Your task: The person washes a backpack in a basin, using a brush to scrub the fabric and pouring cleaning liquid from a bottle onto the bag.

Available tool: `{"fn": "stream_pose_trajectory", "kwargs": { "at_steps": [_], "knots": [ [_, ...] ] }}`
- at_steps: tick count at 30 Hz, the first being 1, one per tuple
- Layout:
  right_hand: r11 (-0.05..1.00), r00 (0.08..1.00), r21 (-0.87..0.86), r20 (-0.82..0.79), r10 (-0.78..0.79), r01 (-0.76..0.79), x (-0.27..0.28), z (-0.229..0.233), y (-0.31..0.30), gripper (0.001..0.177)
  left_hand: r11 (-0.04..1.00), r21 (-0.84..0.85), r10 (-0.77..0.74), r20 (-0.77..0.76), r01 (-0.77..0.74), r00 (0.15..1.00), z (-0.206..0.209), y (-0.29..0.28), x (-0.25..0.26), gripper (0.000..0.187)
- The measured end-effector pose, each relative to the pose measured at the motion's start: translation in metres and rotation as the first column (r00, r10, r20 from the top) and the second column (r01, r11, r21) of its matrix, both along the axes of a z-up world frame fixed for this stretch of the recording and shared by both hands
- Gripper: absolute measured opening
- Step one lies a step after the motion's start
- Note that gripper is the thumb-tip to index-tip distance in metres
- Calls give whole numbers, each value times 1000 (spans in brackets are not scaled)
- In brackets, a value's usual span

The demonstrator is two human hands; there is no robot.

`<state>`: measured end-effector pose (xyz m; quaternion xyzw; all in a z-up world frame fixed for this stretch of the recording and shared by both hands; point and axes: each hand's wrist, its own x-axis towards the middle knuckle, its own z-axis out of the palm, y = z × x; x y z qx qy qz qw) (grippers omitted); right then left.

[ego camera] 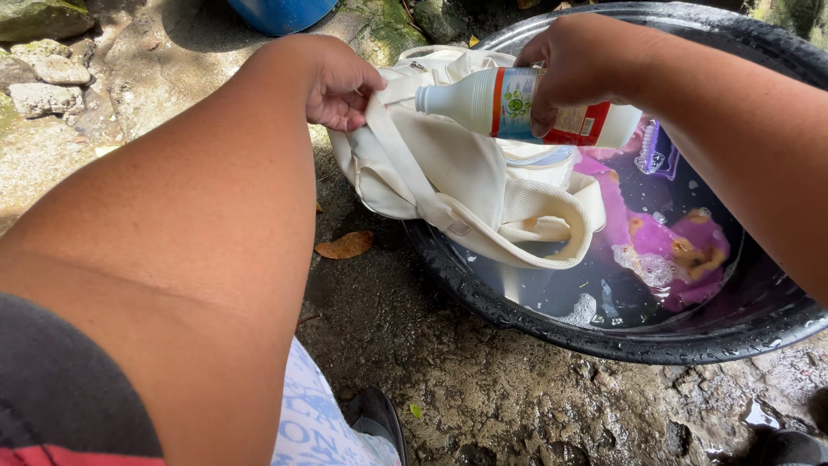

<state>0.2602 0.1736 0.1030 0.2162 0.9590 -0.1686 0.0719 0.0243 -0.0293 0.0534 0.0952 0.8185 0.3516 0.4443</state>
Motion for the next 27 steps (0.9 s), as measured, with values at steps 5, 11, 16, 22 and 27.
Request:
{"fn": "stream_pose_trajectory", "kwargs": {
  "at_steps": [5, 11, 16, 22, 27],
  "knots": [
    [996, 1000, -87, 18, 5, -4, -1, 10, 6, 80, 959, 223, 164, 60, -173, 985, -4, 15, -14, 20],
    [991, 998, 125, 43, 41, -46, 3, 14, -1, 82, 941, 331, 213, -430, -66, 877, -14, 20, 2, 28],
    [975, 998, 209, 7, 68, -68, 1, 9, -1, 81, 912, 401, 256, -397, -84, 881, -15, 29, -3, 30],
    [959, 994, 266, -15, 111, -103, 3, 9, -2, 84, 913, 403, 249, -415, -68, 875, -19, 33, -6, 27],
    [945, 982, 286, 138, 126, -161, 8, 10, -9, 84, 900, 422, 283, -378, -108, 881, -29, 39, -20, 25]
  ]
}}
